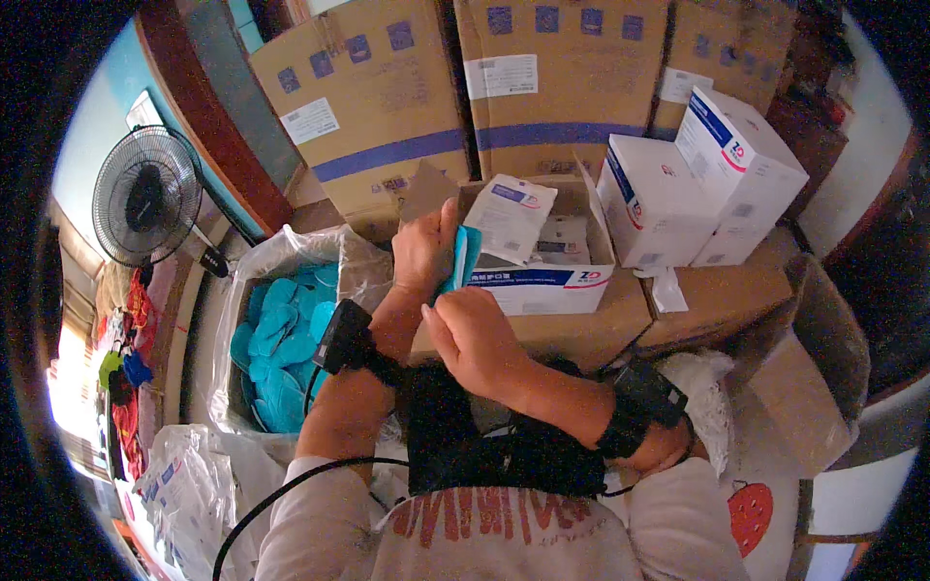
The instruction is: The person tests the straps on face masks by hand, packs the masks into individual plastic packaging pouches, and places the packaged masks into a cardboard box.
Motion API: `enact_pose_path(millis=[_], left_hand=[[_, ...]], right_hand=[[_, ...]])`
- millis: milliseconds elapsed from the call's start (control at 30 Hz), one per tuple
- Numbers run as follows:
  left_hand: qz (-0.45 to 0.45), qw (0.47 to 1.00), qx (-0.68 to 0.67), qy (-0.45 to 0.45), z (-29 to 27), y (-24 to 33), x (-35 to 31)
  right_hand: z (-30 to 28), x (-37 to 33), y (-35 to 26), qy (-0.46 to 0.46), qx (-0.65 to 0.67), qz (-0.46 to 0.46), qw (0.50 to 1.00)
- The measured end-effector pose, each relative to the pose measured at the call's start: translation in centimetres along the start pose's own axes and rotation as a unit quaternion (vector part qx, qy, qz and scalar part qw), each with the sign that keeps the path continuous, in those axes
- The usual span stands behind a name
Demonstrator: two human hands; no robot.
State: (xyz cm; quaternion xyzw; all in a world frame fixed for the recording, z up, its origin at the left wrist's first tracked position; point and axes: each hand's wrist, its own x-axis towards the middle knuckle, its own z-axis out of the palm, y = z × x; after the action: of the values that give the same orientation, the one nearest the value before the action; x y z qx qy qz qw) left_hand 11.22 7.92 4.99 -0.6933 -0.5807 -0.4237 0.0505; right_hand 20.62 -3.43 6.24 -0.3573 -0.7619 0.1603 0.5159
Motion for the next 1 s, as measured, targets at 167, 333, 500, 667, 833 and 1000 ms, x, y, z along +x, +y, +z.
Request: enact_pose_path(millis=[167, 333, 500, 667, 833, 1000], left_hand=[[-0.254, 0.966, 0.034, -0.025, -3.6, -5.2, 3.9], [-0.195, 0.966, -0.17, -0.019, -3.0, -7.8, 1.8], [-0.302, 0.86, -0.411, -0.026, -3.4, -2.9, -0.1], [-0.306, 0.833, -0.46, 0.022, -3.9, -2.1, -0.1], [-0.304, 0.883, -0.353, 0.057, -2.9, -4.6, -0.8], [-0.284, 0.92, -0.269, 0.022, -2.0, -4.6, -1.8]], right_hand=[[-3.0, -3.1, 1.1, -0.179, 0.02, -0.1, 0.979], [-5.6, -1.6, 5.8, -0.056, 0.149, 0.216, 0.963], [-1.1, 0.5, 6.5, -0.009, 0.219, 0.159, 0.963], [2.6, -1.4, 5.1, -0.128, 0.466, 0.37, 0.794], [2.0, -2.9, 4.1, -0.221, 0.222, 0.342, 0.886], [0.4, -0.3, 3.1, -0.113, -0.05, -0.143, 0.982]])
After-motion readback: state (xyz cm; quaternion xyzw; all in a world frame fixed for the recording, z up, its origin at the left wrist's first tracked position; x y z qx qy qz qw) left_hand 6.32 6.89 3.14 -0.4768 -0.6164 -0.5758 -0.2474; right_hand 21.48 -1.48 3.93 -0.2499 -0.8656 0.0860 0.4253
